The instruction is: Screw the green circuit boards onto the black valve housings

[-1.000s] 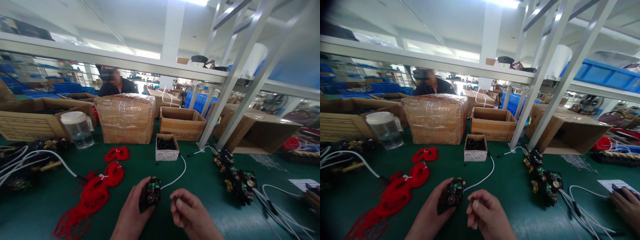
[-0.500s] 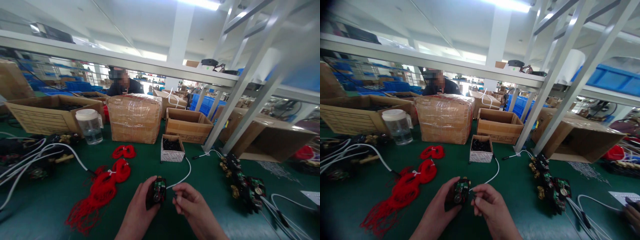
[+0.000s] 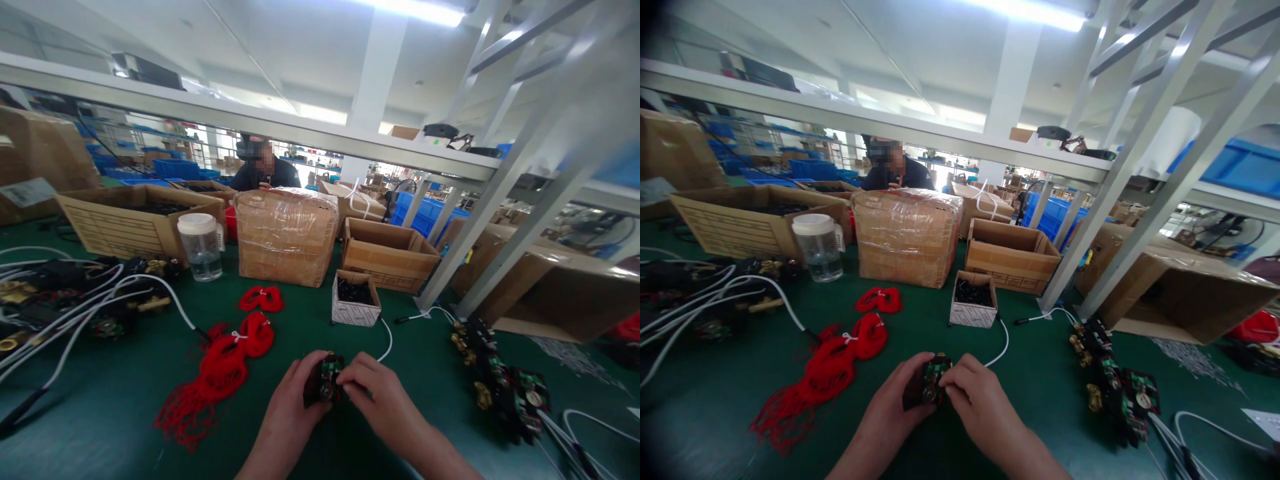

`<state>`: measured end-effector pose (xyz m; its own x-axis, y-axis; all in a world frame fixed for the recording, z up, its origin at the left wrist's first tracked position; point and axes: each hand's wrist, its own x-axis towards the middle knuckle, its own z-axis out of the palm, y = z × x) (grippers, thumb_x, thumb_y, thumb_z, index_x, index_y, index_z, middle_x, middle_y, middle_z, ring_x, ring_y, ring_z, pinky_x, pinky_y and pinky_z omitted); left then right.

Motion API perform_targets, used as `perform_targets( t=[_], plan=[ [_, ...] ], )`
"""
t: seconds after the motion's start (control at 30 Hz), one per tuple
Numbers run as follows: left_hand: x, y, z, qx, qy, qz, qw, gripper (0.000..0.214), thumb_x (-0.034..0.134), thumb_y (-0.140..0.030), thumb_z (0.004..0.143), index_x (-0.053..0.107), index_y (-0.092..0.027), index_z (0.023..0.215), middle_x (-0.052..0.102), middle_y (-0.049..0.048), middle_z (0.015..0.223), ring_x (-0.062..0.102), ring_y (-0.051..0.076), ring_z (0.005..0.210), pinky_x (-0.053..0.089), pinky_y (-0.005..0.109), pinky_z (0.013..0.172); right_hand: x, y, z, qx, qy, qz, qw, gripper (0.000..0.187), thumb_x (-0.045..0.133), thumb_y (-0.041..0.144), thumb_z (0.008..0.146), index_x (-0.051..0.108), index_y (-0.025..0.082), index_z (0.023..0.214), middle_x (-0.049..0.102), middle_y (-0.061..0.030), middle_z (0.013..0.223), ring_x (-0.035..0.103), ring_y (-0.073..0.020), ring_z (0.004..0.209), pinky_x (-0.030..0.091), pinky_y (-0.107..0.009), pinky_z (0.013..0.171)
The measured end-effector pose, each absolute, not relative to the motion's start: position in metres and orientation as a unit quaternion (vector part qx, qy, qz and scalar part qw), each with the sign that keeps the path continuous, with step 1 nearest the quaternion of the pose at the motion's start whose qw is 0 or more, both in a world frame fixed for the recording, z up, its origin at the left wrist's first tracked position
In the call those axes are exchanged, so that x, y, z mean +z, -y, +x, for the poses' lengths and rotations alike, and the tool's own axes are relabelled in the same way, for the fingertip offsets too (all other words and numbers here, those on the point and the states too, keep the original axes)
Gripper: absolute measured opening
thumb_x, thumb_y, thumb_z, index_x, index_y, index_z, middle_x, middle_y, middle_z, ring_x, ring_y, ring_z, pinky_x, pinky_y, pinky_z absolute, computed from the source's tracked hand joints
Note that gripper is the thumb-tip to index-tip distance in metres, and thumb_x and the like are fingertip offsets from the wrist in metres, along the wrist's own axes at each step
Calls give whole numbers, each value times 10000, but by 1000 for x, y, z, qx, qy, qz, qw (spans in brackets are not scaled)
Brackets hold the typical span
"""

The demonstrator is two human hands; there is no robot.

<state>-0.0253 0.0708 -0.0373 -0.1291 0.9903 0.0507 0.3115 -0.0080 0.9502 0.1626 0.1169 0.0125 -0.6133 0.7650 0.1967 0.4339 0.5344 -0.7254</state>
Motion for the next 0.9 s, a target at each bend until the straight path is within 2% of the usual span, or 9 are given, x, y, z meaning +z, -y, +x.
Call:
perform_targets(
  t=[0.17, 0.27, 0.37, 0.53, 0.67, 0.8, 0.9],
  plan=[
    [-42, -71, -27, 451, -595, 556, 366, 708, 631, -37, 642, 635, -350, 1277, 678, 5, 1276, 657, 220, 1145, 496, 362, 1032, 17, -118, 154, 313, 841, -380, 225, 211, 574, 57, 895, 659, 242, 954, 614, -15, 946, 606, -175, 849, 445, -274, 748],
    [-40, -71, -28, 448, -600, 557, 359, 709, 637, -26, 632, 645, -350, 1263, 688, 1, 1266, 662, 222, 1142, 490, 360, 1035, 24, -120, 151, 294, 844, -407, 191, 210, 609, 9, 849, 611, 218, 862, 618, 3, 890, 596, -167, 817, 420, -266, 726],
    [-35, -71, -28, 439, -603, 561, 360, 718, 647, -21, 629, 643, -350, 1268, 691, -3, 1265, 656, 225, 1156, 482, 361, 1043, 36, -120, 146, 269, 859, -411, 143, 196, 611, 14, 870, 613, 203, 819, 619, -1, 900, 604, -164, 843, 419, -258, 752],
    [-34, -73, -29, 430, -598, 561, 377, 755, 650, -3, 625, 622, -337, 1302, 681, 3, 1267, 656, 205, 1135, 489, 330, 1021, 59, -122, 134, 214, 889, -403, 31, 186, 566, 35, 915, 658, 184, 854, 631, -25, 947, 628, -159, 850, 441, -238, 747],
    [-36, -74, -30, 427, -597, 562, 381, 761, 649, 3, 620, 624, -335, 1301, 677, 13, 1272, 647, 218, 1151, 483, 347, 1034, 68, -128, 125, 147, 924, -346, -71, 207, 539, 4, 896, 683, 150, 930, 664, -75, 1010, 651, -197, 896, 471, -258, 756],
    [-37, -74, -30, 426, -594, 559, 392, 769, 648, 7, 616, 618, -334, 1305, 674, 14, 1288, 618, 232, 1207, 466, 366, 1066, 70, -132, 122, 110, 948, -280, -106, 296, 537, -52, 832, 684, 127, 1017, 679, -107, 1086, 654, -233, 975, 494, -293, 834],
    [-39, -74, -30, 427, -591, 557, 398, 783, 641, 17, 610, 608, -329, 1312, 670, 16, 1273, 647, 211, 1141, 491, 336, 1024, 68, -132, 125, 110, 947, -284, -103, 262, 544, -36, 845, 678, 124, 1003, 673, -109, 1068, 651, -235, 963, 501, -302, 829]
  ],
)
